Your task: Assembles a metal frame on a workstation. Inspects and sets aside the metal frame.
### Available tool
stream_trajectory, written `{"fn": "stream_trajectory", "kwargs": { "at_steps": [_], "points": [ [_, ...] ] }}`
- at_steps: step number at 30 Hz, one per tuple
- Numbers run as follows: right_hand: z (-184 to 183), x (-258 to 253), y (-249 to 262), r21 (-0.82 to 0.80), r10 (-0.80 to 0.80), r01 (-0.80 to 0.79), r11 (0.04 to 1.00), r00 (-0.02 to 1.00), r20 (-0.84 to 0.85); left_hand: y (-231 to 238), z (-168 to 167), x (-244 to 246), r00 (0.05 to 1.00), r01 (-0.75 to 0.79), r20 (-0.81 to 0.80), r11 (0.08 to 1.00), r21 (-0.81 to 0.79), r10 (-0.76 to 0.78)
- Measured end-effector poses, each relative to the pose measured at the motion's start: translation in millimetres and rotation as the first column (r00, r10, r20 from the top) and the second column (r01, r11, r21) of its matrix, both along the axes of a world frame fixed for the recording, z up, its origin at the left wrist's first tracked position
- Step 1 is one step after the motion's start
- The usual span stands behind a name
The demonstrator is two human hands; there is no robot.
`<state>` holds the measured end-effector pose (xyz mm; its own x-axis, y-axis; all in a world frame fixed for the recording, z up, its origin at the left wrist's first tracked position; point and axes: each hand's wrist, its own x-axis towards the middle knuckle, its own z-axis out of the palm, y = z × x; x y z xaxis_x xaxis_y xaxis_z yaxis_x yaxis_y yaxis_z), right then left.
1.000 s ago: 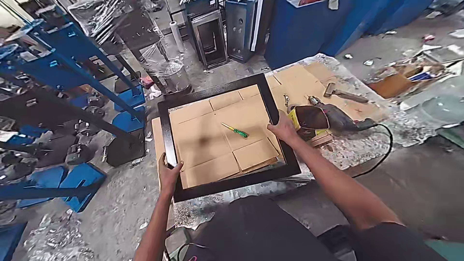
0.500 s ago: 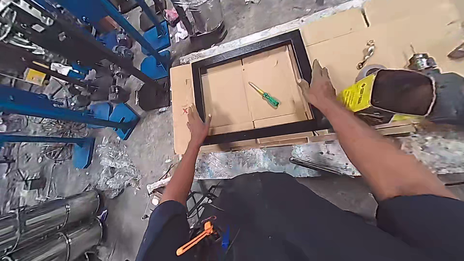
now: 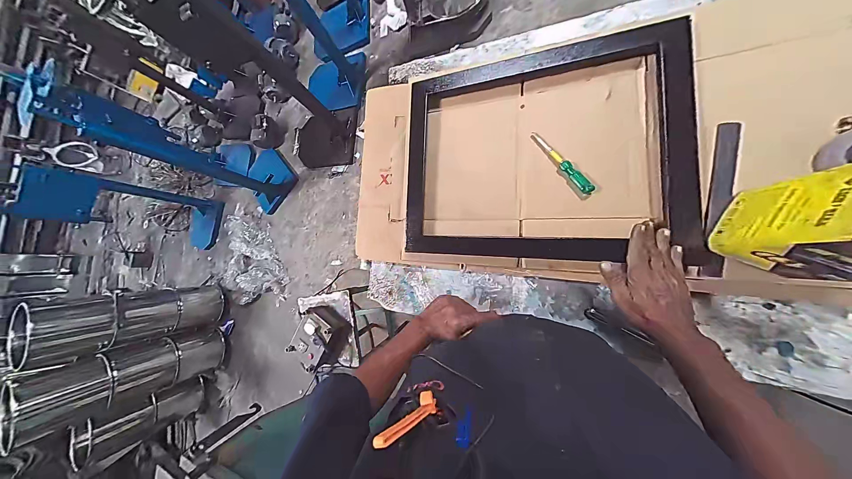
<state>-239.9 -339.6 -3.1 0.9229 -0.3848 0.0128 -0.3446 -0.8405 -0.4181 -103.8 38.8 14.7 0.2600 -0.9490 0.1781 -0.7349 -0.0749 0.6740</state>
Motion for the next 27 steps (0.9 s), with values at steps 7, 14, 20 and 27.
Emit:
{"fn": "stream_trajectory", "kwargs": {
  "at_steps": [7,14,20,27],
  "points": [
    [-1.0,0.9,-3.7,0.039,-0.002,0.003,0.999,1.000,-0.016,7.8,1.6,44.9,0.682,-0.727,0.384,0.635,0.263,0.622],
    [70.9,-11.5,-16.9,0.237,-0.130,0.073,0.969,0.963,0.238,10.2,24.2,-5.0,0.818,-0.560,-0.166,0.829,-0.006,0.551],
    [118.3,-29.5,-69.1,0.080,-0.247,0.233,0.969,0.903,0.351,-19.8,24.9,-57.9,0.613,-0.727,-0.481,0.686,-0.032,0.627],
    [129.2,-49.1,-74.7,-0.173,0.039,0.084,0.981,0.792,0.609,-17.0,15.8,-61.4,0.664,-0.725,-0.442,0.664,-0.184,0.603]
  ]
}}
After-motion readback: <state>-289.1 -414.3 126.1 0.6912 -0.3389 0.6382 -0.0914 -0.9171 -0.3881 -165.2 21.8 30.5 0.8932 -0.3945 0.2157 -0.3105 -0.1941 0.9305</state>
